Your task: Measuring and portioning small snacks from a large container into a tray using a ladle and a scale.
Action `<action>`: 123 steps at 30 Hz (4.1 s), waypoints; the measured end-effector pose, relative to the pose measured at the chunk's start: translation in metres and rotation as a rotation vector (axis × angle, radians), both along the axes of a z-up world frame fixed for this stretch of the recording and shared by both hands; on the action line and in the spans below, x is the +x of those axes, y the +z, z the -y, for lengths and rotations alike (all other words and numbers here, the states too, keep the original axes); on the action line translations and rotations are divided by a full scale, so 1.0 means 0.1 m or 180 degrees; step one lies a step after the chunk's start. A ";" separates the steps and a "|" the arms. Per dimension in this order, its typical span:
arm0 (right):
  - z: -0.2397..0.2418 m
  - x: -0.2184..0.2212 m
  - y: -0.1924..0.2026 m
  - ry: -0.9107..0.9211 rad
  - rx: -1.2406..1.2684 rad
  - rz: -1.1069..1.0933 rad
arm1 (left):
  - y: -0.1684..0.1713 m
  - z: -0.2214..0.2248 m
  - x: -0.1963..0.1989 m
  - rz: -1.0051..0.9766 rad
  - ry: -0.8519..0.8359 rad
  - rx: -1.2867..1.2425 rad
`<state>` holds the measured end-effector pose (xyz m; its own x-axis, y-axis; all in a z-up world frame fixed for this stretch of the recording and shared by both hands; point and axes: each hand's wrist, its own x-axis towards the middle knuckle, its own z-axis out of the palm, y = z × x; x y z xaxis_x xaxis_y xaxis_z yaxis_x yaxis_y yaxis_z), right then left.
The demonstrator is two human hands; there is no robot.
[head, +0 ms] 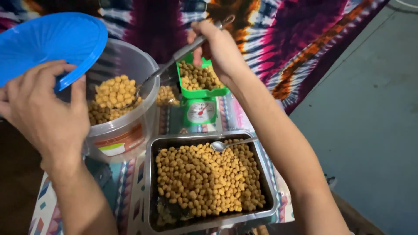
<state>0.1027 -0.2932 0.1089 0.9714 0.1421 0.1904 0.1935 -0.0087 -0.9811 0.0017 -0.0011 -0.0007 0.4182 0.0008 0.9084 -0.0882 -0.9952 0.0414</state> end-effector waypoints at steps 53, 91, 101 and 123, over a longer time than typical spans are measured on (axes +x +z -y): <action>0.48 -1.18 -0.11 0.1053 -0.1643 0.2970 | 0.18 0.13 0.00 0.0622 -0.0613 -0.0296; -0.92 -0.05 -0.21 0.1844 -0.2538 0.0917 | 0.24 0.20 -0.02 0.0254 -0.0729 -0.0225; -1.10 -0.02 -0.17 0.1314 -0.2016 0.0171 | 0.28 0.23 -0.06 0.0012 -0.0819 -0.0196; -0.45 0.01 0.04 0.0212 -0.0019 -0.0894 | 0.16 0.15 0.02 0.0216 -0.0692 -0.0481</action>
<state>0.1040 -0.2485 0.1133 0.9744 0.2076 -0.0858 -0.0854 -0.0110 -0.9963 0.0040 -0.0165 0.0150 0.3616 0.0554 0.9307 -0.3067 -0.9356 0.1748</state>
